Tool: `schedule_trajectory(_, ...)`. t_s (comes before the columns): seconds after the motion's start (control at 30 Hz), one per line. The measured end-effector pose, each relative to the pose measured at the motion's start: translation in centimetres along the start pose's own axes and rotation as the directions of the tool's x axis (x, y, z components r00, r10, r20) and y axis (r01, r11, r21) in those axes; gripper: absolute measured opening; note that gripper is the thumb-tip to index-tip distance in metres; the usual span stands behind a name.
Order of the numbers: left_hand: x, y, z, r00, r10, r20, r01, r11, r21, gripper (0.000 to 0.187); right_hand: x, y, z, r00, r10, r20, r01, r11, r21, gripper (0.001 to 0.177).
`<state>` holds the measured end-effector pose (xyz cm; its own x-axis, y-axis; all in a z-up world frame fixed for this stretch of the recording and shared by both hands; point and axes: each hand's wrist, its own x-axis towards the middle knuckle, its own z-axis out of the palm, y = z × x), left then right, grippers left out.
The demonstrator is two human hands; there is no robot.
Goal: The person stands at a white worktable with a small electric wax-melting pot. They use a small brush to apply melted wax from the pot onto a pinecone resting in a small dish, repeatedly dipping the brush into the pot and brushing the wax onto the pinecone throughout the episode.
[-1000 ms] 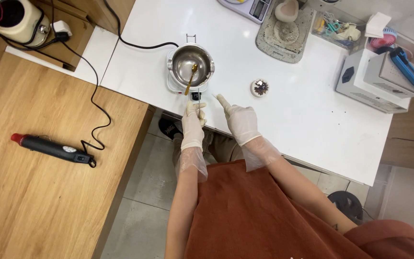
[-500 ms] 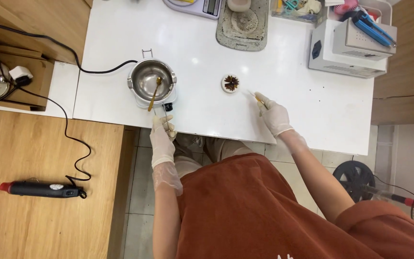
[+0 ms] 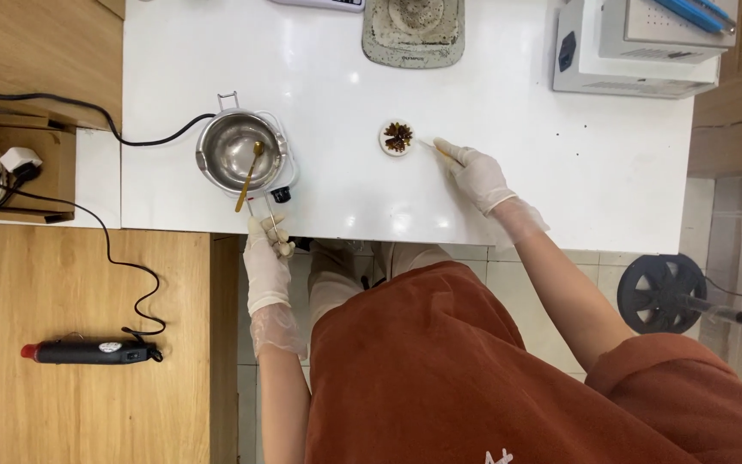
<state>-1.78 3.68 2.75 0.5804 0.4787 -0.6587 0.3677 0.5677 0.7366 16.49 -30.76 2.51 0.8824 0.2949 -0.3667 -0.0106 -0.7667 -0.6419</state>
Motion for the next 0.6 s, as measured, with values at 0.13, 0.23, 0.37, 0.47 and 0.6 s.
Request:
schedule_trajectory(0.13, 0.4, -0.4, -0.4, 1.0, 0.02, 0.014, -0.02, 0.999, -0.028, 0.055, -0.5, -2.6, -0.7, 0.988, 0.142, 0.066, -0.142, 0.99, 0.001, 0.041)
schedule_trajectory(0.23, 0.2, -0.5, -0.5, 0.999, 0.033, 0.019, -0.032, 0.999, -0.035, 0.056, -0.6, -2.6, -0.7, 0.987, 0.136, 0.081, -0.136, 0.991, -0.011, 0.04)
schedule_trajectory(0.37, -0.5, 0.8, 0.6, 0.999, 0.034, -0.005, -0.034, 0.999, 0.002, 0.055, -0.6, -3.3, -1.4, 0.975, 0.161, 0.15, -0.141, 0.981, -0.132, 0.044)
schedule_trajectory(0.47, 0.3, 0.0, -0.3, 1.0, 0.005, -0.014, -0.005, 1.0, -0.002, 0.054, -0.3, -2.1, -0.7, 0.988, 0.073, 0.137, -0.06, 0.993, -0.097, 0.046)
schedule_trajectory(0.6, 0.0, 0.2, -0.4, 1.0, -0.003, 0.003, 0.003, 1.0, -0.019, 0.054, 0.2, -1.7, -0.5, 0.993, 0.035, 0.115, -0.032, 0.999, -0.023, 0.041)
